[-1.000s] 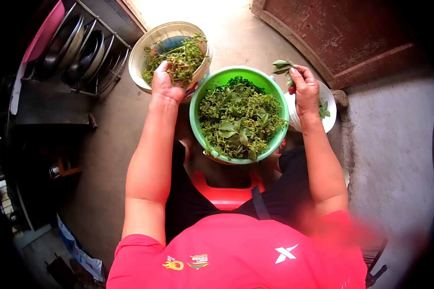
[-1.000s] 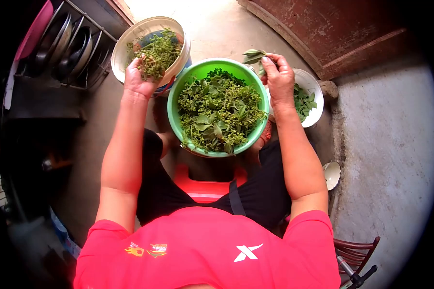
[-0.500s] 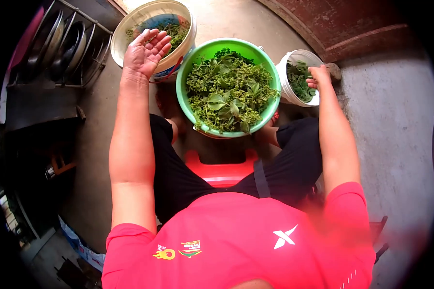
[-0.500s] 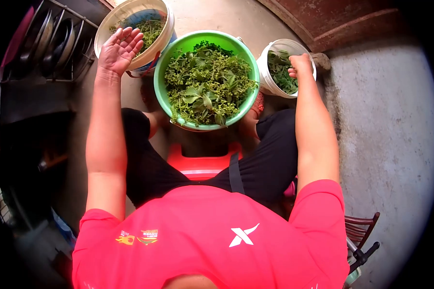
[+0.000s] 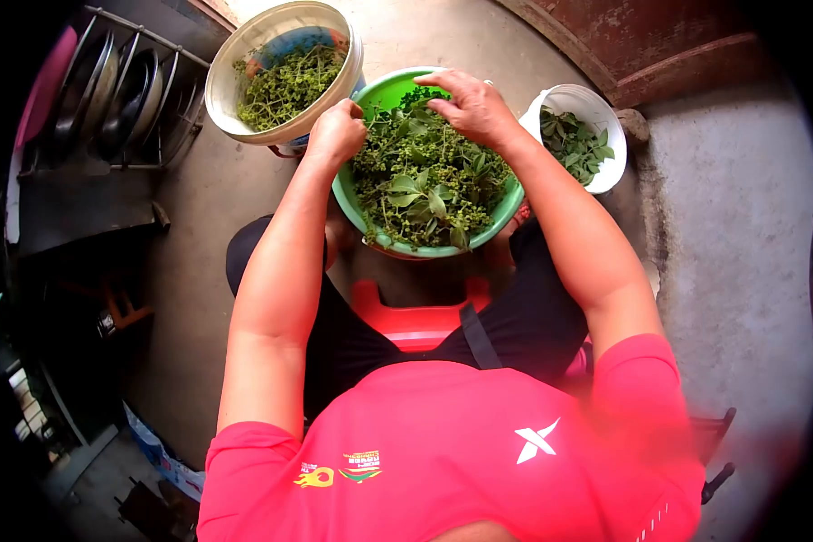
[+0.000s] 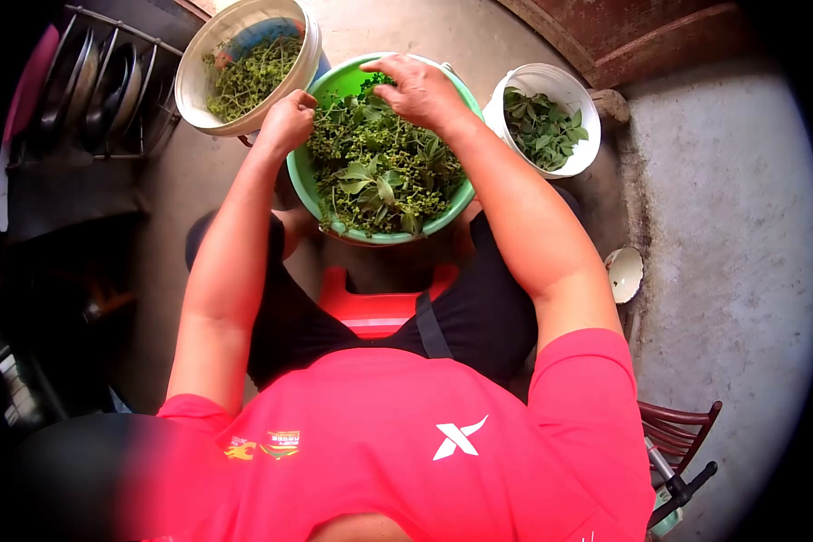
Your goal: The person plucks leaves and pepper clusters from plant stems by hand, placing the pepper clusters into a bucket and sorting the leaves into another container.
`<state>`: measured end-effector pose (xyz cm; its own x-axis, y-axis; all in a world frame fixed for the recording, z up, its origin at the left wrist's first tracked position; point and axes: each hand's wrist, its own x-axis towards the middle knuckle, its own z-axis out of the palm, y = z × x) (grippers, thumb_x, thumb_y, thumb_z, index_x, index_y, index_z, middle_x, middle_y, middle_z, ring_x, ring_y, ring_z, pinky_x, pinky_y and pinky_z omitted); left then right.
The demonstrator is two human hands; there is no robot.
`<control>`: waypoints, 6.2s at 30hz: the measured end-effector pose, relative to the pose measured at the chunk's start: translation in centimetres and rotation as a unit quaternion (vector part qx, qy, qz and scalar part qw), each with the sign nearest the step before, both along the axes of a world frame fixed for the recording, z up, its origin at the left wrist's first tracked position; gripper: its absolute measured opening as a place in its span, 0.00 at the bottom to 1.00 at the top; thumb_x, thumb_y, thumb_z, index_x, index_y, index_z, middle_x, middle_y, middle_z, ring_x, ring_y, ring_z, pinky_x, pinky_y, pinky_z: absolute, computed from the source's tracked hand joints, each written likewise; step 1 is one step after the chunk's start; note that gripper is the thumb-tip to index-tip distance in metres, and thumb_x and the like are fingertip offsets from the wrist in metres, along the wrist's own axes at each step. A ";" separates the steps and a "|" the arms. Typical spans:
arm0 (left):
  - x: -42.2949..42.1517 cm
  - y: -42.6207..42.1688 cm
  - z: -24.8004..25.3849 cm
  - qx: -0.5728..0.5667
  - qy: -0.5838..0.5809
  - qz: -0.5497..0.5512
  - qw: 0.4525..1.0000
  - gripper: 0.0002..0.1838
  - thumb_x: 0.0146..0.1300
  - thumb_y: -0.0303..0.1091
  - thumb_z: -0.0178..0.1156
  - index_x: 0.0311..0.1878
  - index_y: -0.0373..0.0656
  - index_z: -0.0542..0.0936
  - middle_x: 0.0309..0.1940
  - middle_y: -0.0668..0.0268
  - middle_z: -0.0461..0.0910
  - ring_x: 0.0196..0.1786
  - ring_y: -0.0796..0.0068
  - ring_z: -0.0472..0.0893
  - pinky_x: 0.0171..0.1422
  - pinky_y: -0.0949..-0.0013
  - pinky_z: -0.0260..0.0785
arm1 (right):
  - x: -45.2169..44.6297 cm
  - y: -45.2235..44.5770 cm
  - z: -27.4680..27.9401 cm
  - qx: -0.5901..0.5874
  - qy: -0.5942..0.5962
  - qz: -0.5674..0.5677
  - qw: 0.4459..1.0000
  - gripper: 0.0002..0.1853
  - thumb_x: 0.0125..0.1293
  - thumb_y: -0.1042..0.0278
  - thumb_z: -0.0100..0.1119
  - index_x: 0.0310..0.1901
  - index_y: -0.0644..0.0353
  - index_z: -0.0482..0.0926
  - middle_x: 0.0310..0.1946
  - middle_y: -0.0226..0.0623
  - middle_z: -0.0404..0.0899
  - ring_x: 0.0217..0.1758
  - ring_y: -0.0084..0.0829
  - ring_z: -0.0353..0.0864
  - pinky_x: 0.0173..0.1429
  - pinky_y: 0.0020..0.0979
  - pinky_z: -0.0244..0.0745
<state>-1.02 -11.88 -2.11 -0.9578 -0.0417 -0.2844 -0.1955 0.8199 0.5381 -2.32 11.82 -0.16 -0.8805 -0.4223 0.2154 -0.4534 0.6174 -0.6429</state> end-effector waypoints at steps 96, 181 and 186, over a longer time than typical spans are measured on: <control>4.4 2.4 5.9 0.518 -0.088 0.178 0.832 0.06 0.60 0.33 0.64 0.37 0.48 0.77 0.25 0.74 0.77 0.29 0.78 0.79 0.35 0.77 0.71 | 3.9 0.7 4.0 -0.349 -0.523 -0.050 0.776 0.10 0.67 0.65 0.52 0.45 0.57 0.78 0.25 0.20 0.73 0.23 0.13 0.68 0.24 0.19 0.66; 1.0 5.0 6.8 0.293 0.212 0.077 0.929 0.09 0.61 0.34 0.60 0.36 0.38 0.81 0.27 0.64 0.82 0.29 0.79 0.78 0.35 0.73 0.72 | 2.5 0.1 3.7 -0.551 -0.357 -0.242 0.714 0.13 0.71 0.64 0.47 0.36 0.66 0.76 0.23 0.27 0.69 0.27 0.17 0.65 0.29 0.20 0.64; -7.8 -5.5 3.7 -0.001 0.252 0.087 0.964 0.08 0.60 0.38 0.58 0.38 0.49 0.83 0.34 0.61 0.83 0.37 0.63 0.82 0.43 0.64 0.74 | 2.3 0.6 5.5 -0.566 -0.404 -0.208 0.688 0.13 0.69 0.59 0.51 0.35 0.62 0.75 0.22 0.23 0.66 0.23 0.17 0.65 0.26 0.21 0.63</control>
